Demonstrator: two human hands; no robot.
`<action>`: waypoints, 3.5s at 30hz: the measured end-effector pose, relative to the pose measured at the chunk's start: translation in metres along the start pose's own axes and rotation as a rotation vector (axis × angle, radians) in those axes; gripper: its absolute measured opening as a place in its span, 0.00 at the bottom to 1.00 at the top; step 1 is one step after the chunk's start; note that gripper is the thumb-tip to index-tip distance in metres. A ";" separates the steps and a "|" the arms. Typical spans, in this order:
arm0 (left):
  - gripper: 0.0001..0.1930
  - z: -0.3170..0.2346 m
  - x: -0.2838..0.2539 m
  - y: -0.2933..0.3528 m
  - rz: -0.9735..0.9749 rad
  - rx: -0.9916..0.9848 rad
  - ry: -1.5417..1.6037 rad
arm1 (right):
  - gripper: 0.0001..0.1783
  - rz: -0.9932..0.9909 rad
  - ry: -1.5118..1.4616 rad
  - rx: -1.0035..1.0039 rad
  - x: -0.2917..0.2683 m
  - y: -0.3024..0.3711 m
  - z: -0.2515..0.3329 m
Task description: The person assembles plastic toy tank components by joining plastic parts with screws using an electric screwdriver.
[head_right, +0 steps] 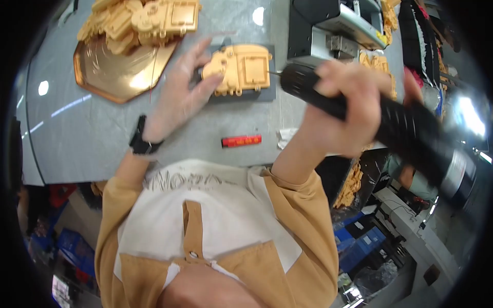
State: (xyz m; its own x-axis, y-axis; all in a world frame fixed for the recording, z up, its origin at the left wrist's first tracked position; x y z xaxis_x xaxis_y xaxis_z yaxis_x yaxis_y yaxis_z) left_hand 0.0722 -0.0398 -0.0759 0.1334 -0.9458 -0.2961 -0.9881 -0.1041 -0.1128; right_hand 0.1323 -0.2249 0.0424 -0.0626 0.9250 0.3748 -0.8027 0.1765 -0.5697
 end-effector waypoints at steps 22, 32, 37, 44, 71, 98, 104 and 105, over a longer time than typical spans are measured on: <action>0.18 0.119 -0.116 0.443 -1.930 -0.147 1.086 | 0.21 0.013 0.441 -0.089 -0.066 0.016 -0.028; 0.29 0.251 -0.116 0.392 -0.674 -1.164 -0.990 | 0.21 0.023 0.367 -0.099 -0.053 0.045 0.006; 0.25 0.279 -0.094 0.395 -0.532 -0.971 -1.096 | 0.20 0.090 0.366 -0.074 -0.050 0.060 0.014; 0.27 0.298 -0.132 0.436 -0.481 -1.112 -1.013 | 0.12 0.042 0.424 -0.102 -0.044 0.074 0.035; 0.35 0.301 -0.113 0.571 -0.403 -1.347 -0.882 | 0.18 0.157 0.345 -0.005 -0.005 0.097 0.032; 0.39 0.302 -0.091 0.509 -0.688 -1.164 -0.702 | 0.16 0.152 0.274 0.077 -0.005 0.096 0.036; 0.36 0.318 -0.113 0.490 -0.531 -1.497 -0.543 | 0.16 0.172 0.276 0.083 -0.004 0.099 0.028; 0.35 0.317 -0.112 0.494 -0.597 -1.369 -0.592 | 0.16 0.165 0.285 0.076 -0.005 0.097 0.031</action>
State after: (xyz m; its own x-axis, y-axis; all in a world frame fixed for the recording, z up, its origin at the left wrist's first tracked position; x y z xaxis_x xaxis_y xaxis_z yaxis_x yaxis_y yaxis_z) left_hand -0.4072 0.1120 -0.3987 0.1939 -0.4582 -0.8674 -0.0639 -0.8882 0.4549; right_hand 0.0361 -0.2225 0.0081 -0.0360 0.9977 0.0566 -0.8382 0.0007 -0.5454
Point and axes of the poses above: each hand's wrist, its own y-axis away from the middle knuckle, its own x-axis out of the palm, z = x × y, the point moved 4 cm from there along -y, towards the middle knuckle, and after that the axes turned 4 degrees about y, right-handed, at the moved point
